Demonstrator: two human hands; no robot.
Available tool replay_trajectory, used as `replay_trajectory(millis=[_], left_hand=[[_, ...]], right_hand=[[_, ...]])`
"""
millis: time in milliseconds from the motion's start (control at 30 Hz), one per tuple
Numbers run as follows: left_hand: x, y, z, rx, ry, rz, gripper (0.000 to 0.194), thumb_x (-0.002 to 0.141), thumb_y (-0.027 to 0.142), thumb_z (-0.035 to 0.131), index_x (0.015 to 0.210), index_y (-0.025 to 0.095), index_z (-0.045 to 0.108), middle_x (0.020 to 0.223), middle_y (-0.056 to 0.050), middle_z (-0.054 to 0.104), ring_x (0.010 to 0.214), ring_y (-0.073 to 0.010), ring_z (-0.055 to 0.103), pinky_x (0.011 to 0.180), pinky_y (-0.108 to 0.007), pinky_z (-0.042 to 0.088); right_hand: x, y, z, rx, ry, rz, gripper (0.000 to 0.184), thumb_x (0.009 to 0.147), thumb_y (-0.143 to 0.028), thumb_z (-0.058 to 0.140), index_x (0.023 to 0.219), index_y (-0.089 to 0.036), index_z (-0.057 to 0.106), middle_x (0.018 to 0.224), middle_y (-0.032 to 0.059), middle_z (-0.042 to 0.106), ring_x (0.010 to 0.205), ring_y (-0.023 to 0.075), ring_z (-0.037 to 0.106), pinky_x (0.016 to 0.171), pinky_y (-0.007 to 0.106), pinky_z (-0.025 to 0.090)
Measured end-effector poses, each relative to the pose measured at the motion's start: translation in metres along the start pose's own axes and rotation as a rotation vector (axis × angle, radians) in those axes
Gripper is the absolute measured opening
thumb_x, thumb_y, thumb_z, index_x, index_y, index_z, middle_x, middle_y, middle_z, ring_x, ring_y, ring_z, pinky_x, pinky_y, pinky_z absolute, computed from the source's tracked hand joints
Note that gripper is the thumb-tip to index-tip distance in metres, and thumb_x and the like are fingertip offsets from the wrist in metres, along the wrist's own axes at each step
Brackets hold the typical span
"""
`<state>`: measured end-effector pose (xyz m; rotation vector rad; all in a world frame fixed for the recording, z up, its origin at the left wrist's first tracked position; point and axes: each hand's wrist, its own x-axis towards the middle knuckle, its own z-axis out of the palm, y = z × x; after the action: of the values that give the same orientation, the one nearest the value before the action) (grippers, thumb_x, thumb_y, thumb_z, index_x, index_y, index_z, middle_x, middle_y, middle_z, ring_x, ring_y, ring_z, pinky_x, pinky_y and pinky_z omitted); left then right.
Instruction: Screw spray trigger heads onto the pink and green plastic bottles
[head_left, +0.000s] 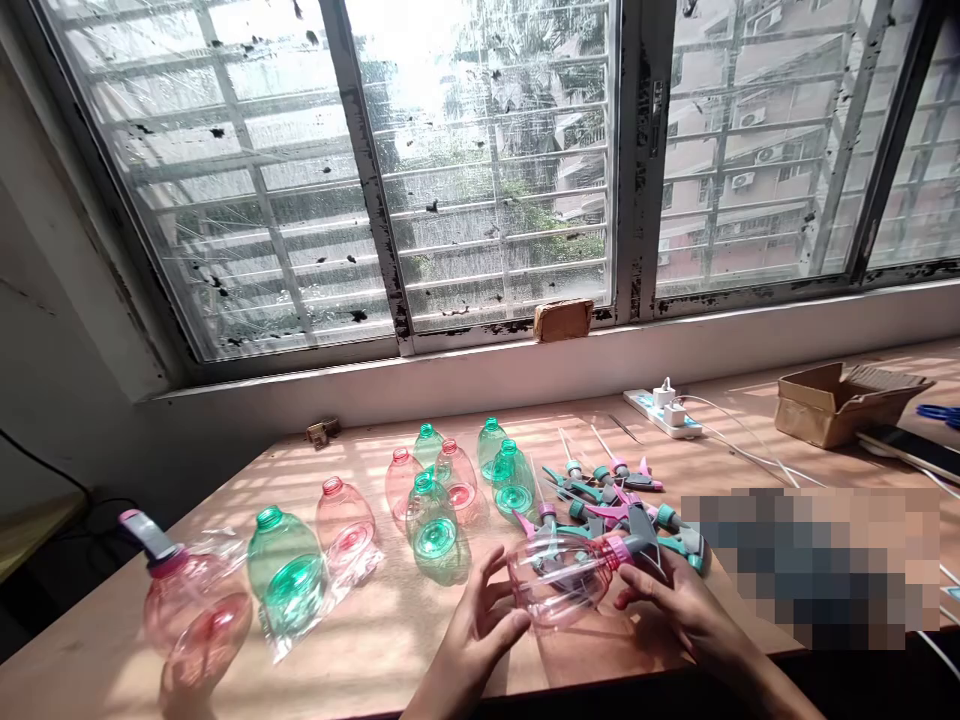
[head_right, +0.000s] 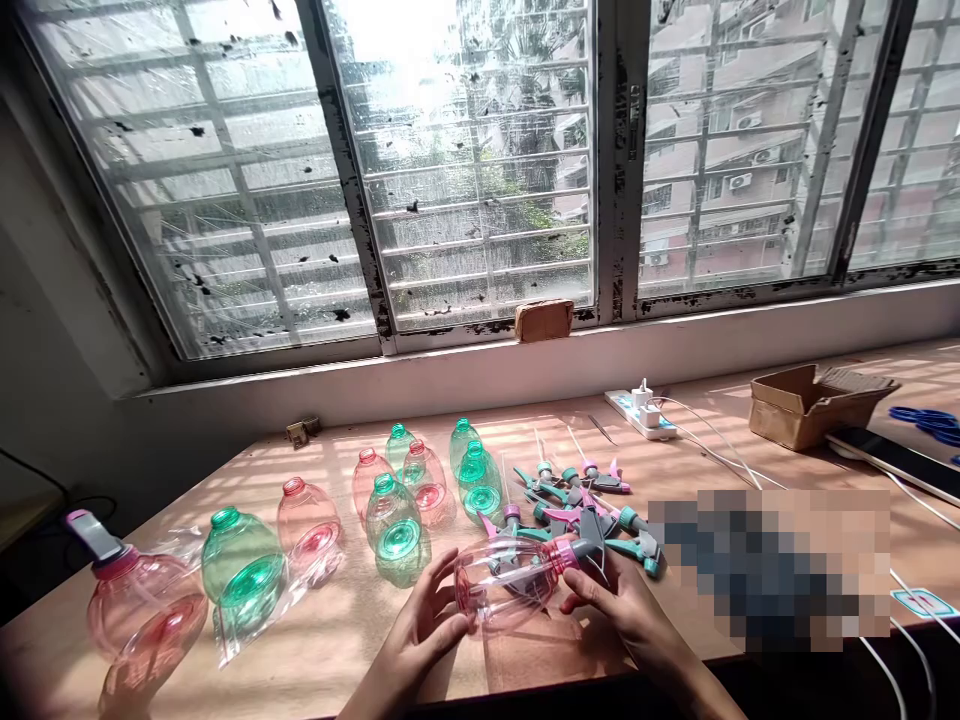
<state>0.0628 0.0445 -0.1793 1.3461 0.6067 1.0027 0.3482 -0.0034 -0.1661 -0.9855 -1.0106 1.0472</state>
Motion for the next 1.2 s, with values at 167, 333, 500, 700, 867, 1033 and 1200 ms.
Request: replay_trajectory(millis=[167,333,500,700,867,1033,1200], left_hand=[[-0.002,-0.002,-0.001,-0.106,-0.068,0.0,0.086,0.083,0.034,0.092,0.157,0.035,0.049,0.169,-0.013,0.043,0.155,-0.0368,0.043,0.128,-0.058,0.034],[-0.002,0.013,0.001,-0.093,-0.148,-0.06,0.08,0.086,0.035,0.089,0.157,0.036,0.051,0.173,-0.009,0.039,0.16,-0.0351,0.034,0.133,-0.057,0.027],[-0.001,0.023,0.007,-0.09,-0.123,-0.078,0.062,0.088,0.04,0.086,0.146,0.035,0.064,0.167,-0.006,0.049,0.157,-0.0351,0.041,0.132,-0.055,0.03],[-0.002,0.019,0.007,0.005,-0.108,-0.035,0.074,0.092,0.043,0.082,0.157,0.035,0.049,0.167,-0.01,0.049,0.153,-0.0354,0.047,0.129,-0.057,0.036],[-0.004,0.011,0.001,0.058,-0.137,0.024,0.081,0.09,0.034,0.086,0.158,0.042,0.043,0.169,-0.011,0.042,0.147,-0.0353,0.053,0.123,-0.055,0.043],[-0.003,0.004,0.0,0.01,-0.135,0.053,0.088,0.086,0.032,0.09,0.159,0.041,0.04,0.172,-0.011,0.035,0.157,-0.0364,0.039,0.129,-0.052,0.033],[-0.005,0.011,0.002,0.024,-0.115,-0.012,0.087,0.086,0.038,0.088,0.159,0.037,0.041,0.171,-0.013,0.036,0.159,-0.0372,0.035,0.129,-0.053,0.032]], right_hand=[[0.0,0.0,0.001,-0.006,-0.001,-0.002,0.049,0.073,-0.064,0.09,0.094,-0.021,0.078,0.088,0.0047,0.072,0.07,0.0204,0.067,0.069,0.036,0.062],[-0.003,-0.003,0.004,0.009,0.012,-0.009,0.049,0.073,-0.06,0.091,0.1,-0.02,0.082,0.091,0.0058,0.074,0.076,0.0223,0.068,0.072,0.036,0.063],[-0.002,-0.002,0.004,0.028,-0.001,-0.012,0.045,0.074,-0.058,0.091,0.099,-0.022,0.082,0.092,0.0054,0.075,0.08,0.0231,0.069,0.075,0.034,0.062],[-0.003,-0.002,0.004,-0.007,0.05,0.011,0.048,0.071,-0.064,0.09,0.089,-0.022,0.077,0.088,0.0045,0.074,0.077,0.0244,0.072,0.073,0.035,0.062],[-0.004,0.0,0.004,-0.003,0.075,0.074,0.055,0.067,-0.066,0.092,0.092,-0.021,0.074,0.085,0.0025,0.073,0.071,0.0226,0.073,0.062,0.03,0.06],[-0.005,0.003,0.005,0.004,0.037,0.188,0.06,0.063,-0.068,0.094,0.089,-0.021,0.067,0.067,0.0,0.07,0.057,0.0187,0.069,0.05,0.025,0.052],[-0.005,0.001,0.006,-0.015,0.016,0.159,0.058,0.065,-0.068,0.093,0.085,-0.02,0.066,0.066,0.0002,0.071,0.055,0.0176,0.066,0.052,0.028,0.054]])
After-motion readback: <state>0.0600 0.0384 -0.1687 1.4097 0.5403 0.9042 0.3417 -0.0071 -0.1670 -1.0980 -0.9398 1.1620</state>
